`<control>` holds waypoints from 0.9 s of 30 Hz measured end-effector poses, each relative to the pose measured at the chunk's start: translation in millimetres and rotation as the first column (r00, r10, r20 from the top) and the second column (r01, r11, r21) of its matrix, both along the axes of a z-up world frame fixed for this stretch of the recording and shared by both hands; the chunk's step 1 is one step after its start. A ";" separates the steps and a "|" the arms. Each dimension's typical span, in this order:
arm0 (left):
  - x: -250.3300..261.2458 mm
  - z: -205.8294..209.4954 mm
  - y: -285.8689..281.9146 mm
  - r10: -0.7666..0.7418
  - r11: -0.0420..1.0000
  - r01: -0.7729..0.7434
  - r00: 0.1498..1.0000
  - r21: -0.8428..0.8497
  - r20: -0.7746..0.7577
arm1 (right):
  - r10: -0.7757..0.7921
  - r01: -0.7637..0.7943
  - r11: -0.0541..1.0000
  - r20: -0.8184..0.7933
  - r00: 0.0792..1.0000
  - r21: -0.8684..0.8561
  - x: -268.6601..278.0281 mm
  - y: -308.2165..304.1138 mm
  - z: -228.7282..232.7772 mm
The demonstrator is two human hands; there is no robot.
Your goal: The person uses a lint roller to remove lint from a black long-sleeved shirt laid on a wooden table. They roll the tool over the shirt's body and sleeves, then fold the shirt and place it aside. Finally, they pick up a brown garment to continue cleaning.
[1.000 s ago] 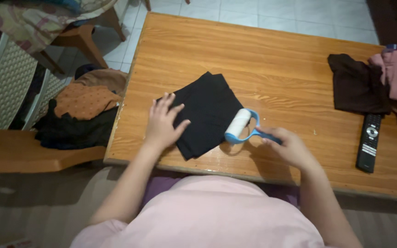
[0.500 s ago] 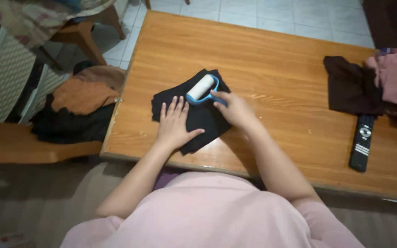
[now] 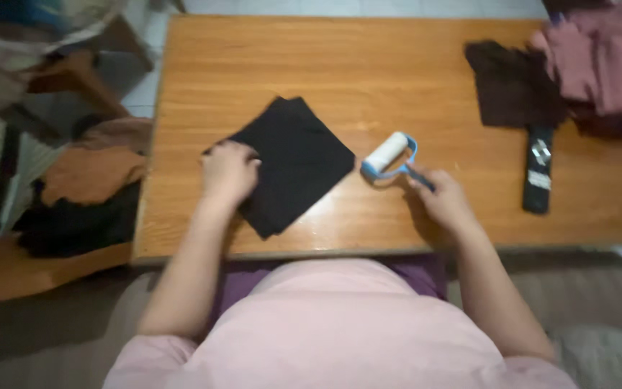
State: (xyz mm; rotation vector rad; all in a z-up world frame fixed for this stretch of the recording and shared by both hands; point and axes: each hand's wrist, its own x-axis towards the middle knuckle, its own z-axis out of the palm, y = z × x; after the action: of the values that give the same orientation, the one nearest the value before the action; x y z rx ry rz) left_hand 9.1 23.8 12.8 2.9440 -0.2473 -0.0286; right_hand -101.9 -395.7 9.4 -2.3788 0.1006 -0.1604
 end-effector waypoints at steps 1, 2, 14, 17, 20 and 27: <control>8.7 2.7 3.8 0.002 0.997 0.009 0.989 -0.075 0.150 | -0.012 0.013 0.999 0.020 1.000 -0.036 -6.8 -8.0 -1.8; 18.9 5.9 7.6 0.043 0.997 -0.036 0.992 -0.064 0.120 | -0.021 0.024 0.997 0.044 0.999 -0.073 -8.2 -12.1 -1.9; 14.2 -5.8 25.7 0.111 0.976 -0.176 0.907 -0.127 -0.406 | 0.466 -0.191 0.808 -0.405 0.787 0.558 5.9 106.2 3.2; -4.9 -16.5 26.3 0.104 0.971 -0.170 0.932 -0.165 -0.348 | 0.370 -0.211 0.918 -0.536 0.759 0.335 18.5 126.0 8.3; -19.3 -23.8 28.6 0.121 0.955 -0.198 0.940 -0.223 -0.318 | 0.383 -0.290 0.896 -0.257 0.887 0.336 34.2 101.9 6.7; -48.6 -19.6 33.7 -0.187 0.490 -0.460 0.774 -0.740 -0.605 | -0.194 0.303 0.910 0.356 0.914 -0.282 151.8 -130.0 -7.8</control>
State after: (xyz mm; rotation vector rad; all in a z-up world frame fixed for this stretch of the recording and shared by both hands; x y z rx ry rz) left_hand -39.5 57.6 -6.7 1.7438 0.1011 -0.6514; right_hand 49.9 -525.7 1.7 -2.6297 0.2433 -0.7408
